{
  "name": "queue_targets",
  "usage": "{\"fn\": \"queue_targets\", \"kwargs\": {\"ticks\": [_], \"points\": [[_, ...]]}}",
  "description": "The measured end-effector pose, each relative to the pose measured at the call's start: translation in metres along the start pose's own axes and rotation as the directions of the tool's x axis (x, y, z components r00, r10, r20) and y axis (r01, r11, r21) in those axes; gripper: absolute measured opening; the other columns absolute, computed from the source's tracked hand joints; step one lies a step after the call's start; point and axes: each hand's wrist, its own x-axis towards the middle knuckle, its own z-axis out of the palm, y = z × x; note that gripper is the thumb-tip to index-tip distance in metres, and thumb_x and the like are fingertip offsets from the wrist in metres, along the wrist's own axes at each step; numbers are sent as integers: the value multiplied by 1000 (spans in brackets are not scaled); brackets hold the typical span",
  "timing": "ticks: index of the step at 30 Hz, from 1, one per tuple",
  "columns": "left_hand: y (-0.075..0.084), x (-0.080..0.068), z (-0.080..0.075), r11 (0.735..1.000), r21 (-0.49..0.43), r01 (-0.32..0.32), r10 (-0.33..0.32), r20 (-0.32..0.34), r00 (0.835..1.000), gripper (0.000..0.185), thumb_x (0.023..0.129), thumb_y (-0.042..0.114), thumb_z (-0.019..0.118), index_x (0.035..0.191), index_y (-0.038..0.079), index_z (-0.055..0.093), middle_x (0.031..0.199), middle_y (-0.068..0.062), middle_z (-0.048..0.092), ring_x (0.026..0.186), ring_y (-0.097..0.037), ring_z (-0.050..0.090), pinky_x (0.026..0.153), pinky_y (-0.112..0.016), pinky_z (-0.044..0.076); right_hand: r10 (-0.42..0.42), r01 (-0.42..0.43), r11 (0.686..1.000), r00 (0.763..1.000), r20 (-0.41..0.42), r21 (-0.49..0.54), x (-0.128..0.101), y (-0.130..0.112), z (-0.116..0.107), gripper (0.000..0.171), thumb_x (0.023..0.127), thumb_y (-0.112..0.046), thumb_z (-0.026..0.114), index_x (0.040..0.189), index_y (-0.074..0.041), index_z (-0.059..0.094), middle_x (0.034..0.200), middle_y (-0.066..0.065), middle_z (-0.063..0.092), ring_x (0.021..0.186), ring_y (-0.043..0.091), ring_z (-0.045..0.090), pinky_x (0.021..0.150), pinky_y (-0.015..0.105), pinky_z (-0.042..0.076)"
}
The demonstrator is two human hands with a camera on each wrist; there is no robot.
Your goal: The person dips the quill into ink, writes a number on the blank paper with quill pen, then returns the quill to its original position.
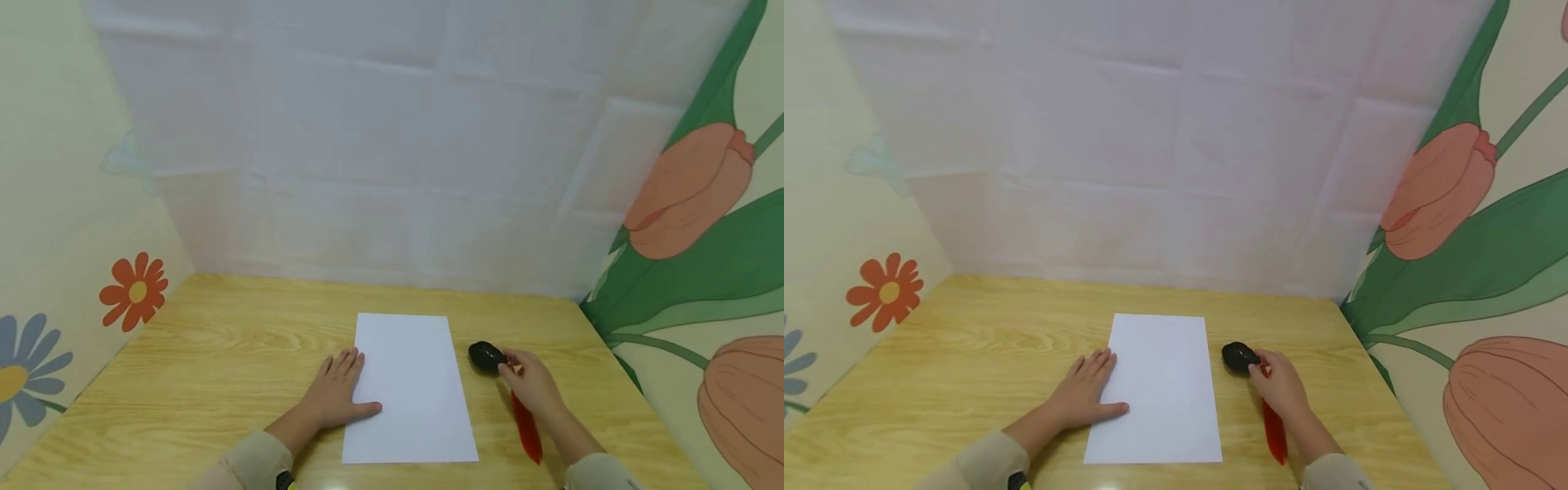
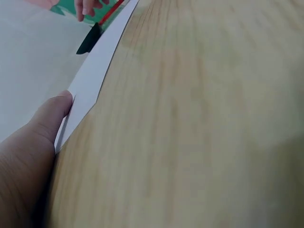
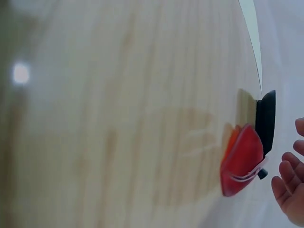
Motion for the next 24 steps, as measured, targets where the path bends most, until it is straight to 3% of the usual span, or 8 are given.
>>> {"fn": "queue_targets", "kwargs": {"ticks": [8, 16, 24], "points": [[-2, 0, 2, 1000, 25, -2, 2, -6, 1000, 109, 81, 79, 51, 153, 2, 28, 162, -17, 23, 152, -34, 17, 122, -56, 13, 85, -87, 995, 995, 45, 51, 1, 10, -1, 42, 94, -20, 64, 129, 2, 59, 103, 16, 63, 84, 22, 58, 65, 27, 48], [-4, -2, 2, 1000, 13, -2, 2, -1, 1000, 108, 81, 78, 52, 153, 1, 28, 162, -18, 23, 152, -35, 17, 122, -57, 12, 174, -180, 977, 983, 64, 115, 2, 18, 2, 46, 94, -23, 66, 131, 2, 57, 100, 15, 66, 86, 21, 60, 65, 26, 48], [-6, -3, 4, 1000, 8, -14, 14, -6, 1000, 109, 80, 79, 52, 153, 1, 28, 162, -17, 23, 151, -35, 18, 121, -58, 11, 214, -219, 964, 976, 48, 149, 2, 19, 6, 45, 91, -21, 68, 129, 3, 59, 97, 16, 65, 82, 17, 58, 66, 25, 46]]}}
